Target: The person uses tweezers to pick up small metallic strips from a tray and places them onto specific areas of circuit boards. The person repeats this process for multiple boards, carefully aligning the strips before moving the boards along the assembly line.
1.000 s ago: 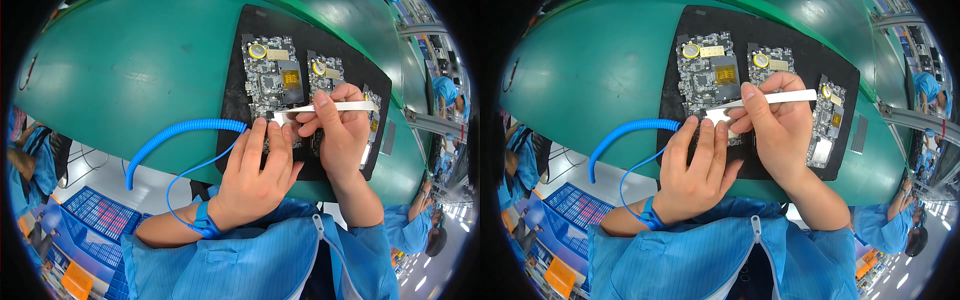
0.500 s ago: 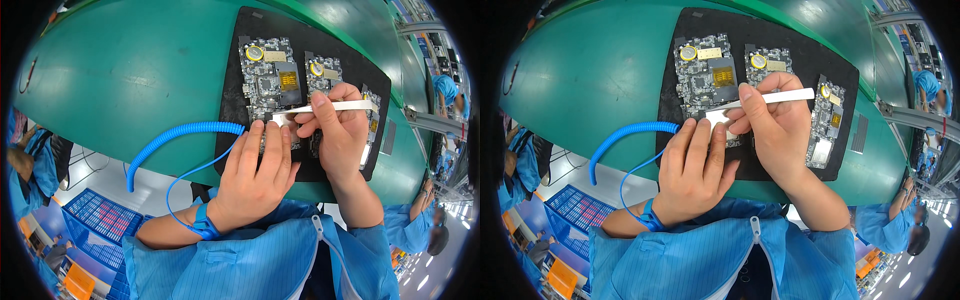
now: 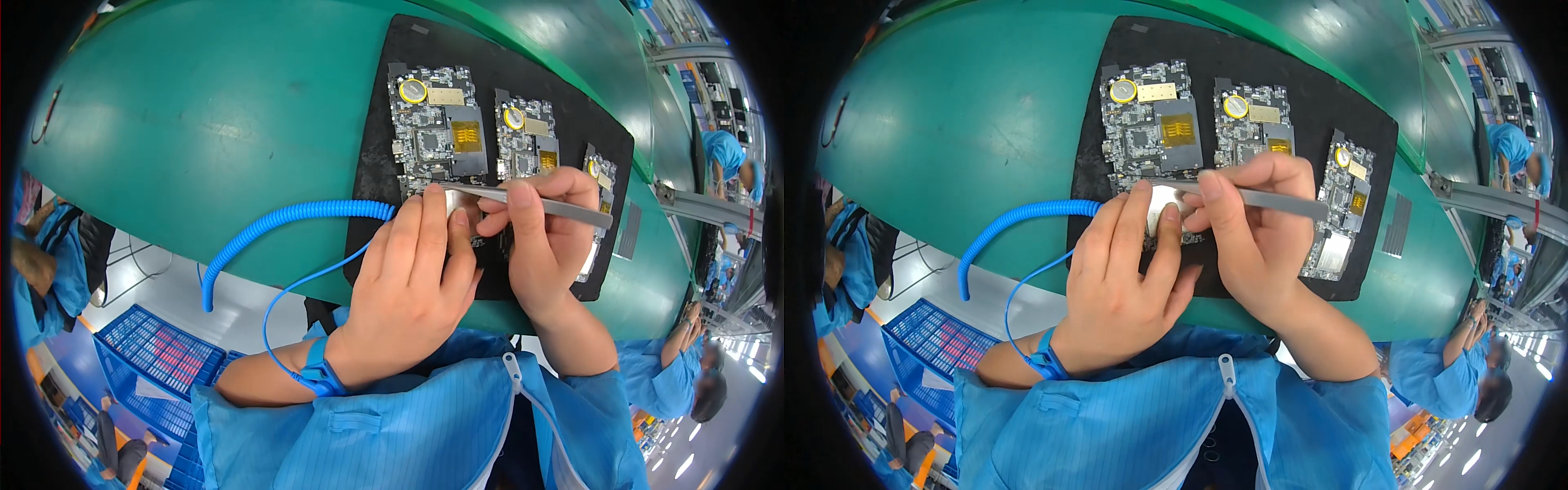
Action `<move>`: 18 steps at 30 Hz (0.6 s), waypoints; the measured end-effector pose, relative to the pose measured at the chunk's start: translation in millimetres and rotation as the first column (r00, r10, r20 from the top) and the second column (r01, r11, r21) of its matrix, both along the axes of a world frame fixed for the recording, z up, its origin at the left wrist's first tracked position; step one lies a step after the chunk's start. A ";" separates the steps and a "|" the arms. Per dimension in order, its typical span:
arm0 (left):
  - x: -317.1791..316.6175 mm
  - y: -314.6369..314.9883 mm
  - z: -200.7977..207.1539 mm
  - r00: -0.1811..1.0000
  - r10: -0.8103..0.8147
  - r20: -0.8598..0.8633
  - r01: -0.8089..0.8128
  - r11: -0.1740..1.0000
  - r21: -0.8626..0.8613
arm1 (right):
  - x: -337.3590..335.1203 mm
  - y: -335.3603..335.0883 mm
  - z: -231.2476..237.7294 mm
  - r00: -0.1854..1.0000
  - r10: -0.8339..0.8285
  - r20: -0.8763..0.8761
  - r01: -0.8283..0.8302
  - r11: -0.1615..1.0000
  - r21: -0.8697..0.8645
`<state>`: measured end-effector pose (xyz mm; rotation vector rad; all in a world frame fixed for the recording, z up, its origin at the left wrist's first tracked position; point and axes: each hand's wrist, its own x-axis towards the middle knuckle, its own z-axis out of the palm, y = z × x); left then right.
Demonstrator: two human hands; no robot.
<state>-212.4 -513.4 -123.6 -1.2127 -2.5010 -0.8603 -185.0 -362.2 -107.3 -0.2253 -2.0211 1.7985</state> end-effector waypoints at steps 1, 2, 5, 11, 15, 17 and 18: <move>-0.2 -2.7 -0.9 1.000 -0.023 0.012 0.023 1.000 0.011 | 1.7 1.6 -1.6 0.998 0.033 -0.045 -0.033 0.999 0.013; -0.4 -6.9 -2.0 0.999 -0.046 0.023 0.046 0.999 0.023 | 2.5 3.4 -3.4 0.995 0.068 -0.066 -0.065 0.997 0.048; 4.1 -13.2 -7.1 0.998 -0.062 0.016 0.061 0.998 0.021 | 4.2 5.1 -7.4 0.983 0.146 -0.113 -0.127 0.979 0.159; 3.9 -11.6 -11.1 0.997 -0.046 -0.068 0.046 0.999 0.004 | -1.1 -5.1 -8.8 0.985 0.103 -0.142 -0.070 0.973 0.221; 6.0 -12.5 -11.4 0.998 -0.023 -0.062 0.023 1.000 0.006 | -0.2 -3.0 -8.1 0.986 0.114 -0.122 -0.069 0.943 0.325; 5.9 -12.3 -12.0 0.998 -0.022 -0.056 0.023 1.000 0.012 | 0.0 -3.3 -9.1 0.983 0.110 -0.145 -0.053 0.935 0.351; 6.0 -12.3 -12.3 0.998 -0.021 -0.054 0.022 1.000 0.014 | 0.6 -2.6 -9.3 0.983 0.122 -0.139 -0.062 0.925 0.376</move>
